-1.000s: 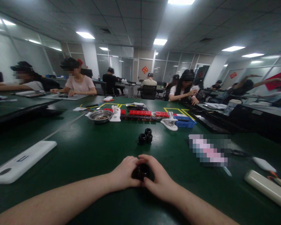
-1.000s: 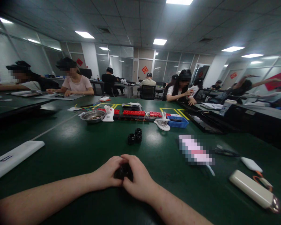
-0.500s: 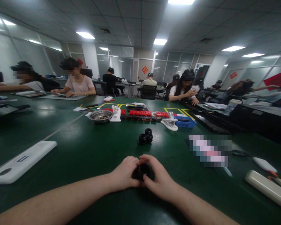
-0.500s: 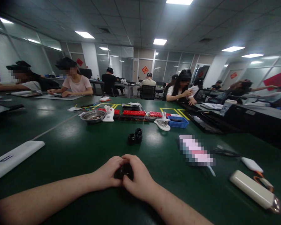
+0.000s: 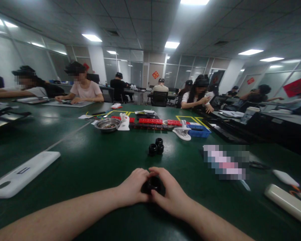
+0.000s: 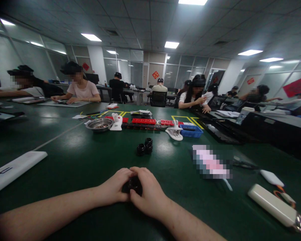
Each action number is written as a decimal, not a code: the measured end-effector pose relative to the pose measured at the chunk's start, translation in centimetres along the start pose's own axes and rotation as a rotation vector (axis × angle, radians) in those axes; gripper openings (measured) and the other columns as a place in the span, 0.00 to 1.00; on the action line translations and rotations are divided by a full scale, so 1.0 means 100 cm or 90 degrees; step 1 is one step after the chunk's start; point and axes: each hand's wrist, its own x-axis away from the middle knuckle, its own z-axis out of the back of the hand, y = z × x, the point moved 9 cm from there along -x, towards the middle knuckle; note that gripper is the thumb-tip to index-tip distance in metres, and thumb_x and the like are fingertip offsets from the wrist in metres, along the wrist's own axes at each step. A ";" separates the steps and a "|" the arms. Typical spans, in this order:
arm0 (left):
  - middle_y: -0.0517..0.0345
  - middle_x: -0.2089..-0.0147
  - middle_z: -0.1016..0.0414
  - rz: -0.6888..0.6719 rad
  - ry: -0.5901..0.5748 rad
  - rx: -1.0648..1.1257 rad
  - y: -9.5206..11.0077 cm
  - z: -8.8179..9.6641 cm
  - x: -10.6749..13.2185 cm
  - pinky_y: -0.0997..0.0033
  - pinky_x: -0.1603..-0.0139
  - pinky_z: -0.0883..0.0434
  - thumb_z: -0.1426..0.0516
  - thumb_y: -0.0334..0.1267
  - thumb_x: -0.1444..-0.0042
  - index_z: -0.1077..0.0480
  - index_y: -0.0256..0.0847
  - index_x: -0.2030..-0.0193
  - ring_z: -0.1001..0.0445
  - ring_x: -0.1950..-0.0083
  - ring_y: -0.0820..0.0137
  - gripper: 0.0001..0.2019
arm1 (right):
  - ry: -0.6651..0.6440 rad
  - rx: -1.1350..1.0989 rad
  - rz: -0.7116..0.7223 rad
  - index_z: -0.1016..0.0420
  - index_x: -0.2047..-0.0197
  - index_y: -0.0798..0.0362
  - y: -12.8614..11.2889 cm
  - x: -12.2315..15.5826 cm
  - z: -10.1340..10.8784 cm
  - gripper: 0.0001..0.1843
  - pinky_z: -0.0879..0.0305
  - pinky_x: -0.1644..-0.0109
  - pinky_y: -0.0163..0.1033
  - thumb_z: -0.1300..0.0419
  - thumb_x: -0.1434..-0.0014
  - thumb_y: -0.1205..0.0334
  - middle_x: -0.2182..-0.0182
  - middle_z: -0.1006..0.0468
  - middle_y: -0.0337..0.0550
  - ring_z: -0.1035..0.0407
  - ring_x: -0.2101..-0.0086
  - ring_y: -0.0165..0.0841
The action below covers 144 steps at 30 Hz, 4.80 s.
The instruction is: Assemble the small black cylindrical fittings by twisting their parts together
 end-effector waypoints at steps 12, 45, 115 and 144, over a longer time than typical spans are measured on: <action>0.55 0.63 0.31 -0.006 0.011 -0.020 0.000 0.000 -0.001 0.61 0.56 0.36 0.39 0.48 0.58 0.34 0.38 0.65 0.34 0.60 0.63 0.19 | 0.074 0.067 -0.053 0.38 0.53 0.53 0.005 0.000 0.008 0.24 0.38 0.53 0.49 0.38 0.55 0.66 0.60 0.31 0.47 0.36 0.58 0.41; 0.56 0.64 0.32 0.000 0.019 -0.024 -0.002 -0.001 -0.001 0.62 0.56 0.36 0.39 0.48 0.58 0.35 0.39 0.65 0.34 0.61 0.63 0.18 | 0.098 0.172 0.001 0.34 0.56 0.55 -0.005 0.000 0.012 0.23 0.38 0.57 0.50 0.36 0.55 0.59 0.63 0.28 0.49 0.36 0.61 0.42; 0.54 0.60 0.32 -0.007 0.023 -0.028 -0.005 -0.003 -0.001 0.62 0.55 0.36 0.39 0.51 0.58 0.34 0.38 0.61 0.35 0.57 0.62 0.21 | 0.041 -0.111 0.026 0.47 0.44 0.51 0.000 0.003 0.005 0.38 0.49 0.41 0.48 0.48 0.60 0.78 0.47 0.38 0.48 0.44 0.46 0.38; 0.53 0.60 0.31 -0.017 0.013 -0.013 -0.002 -0.002 0.000 0.61 0.55 0.36 0.40 0.52 0.55 0.34 0.38 0.62 0.34 0.58 0.61 0.20 | 0.044 -0.045 -0.052 0.40 0.48 0.56 0.009 0.001 0.007 0.32 0.43 0.46 0.49 0.37 0.57 0.68 0.53 0.34 0.50 0.39 0.52 0.42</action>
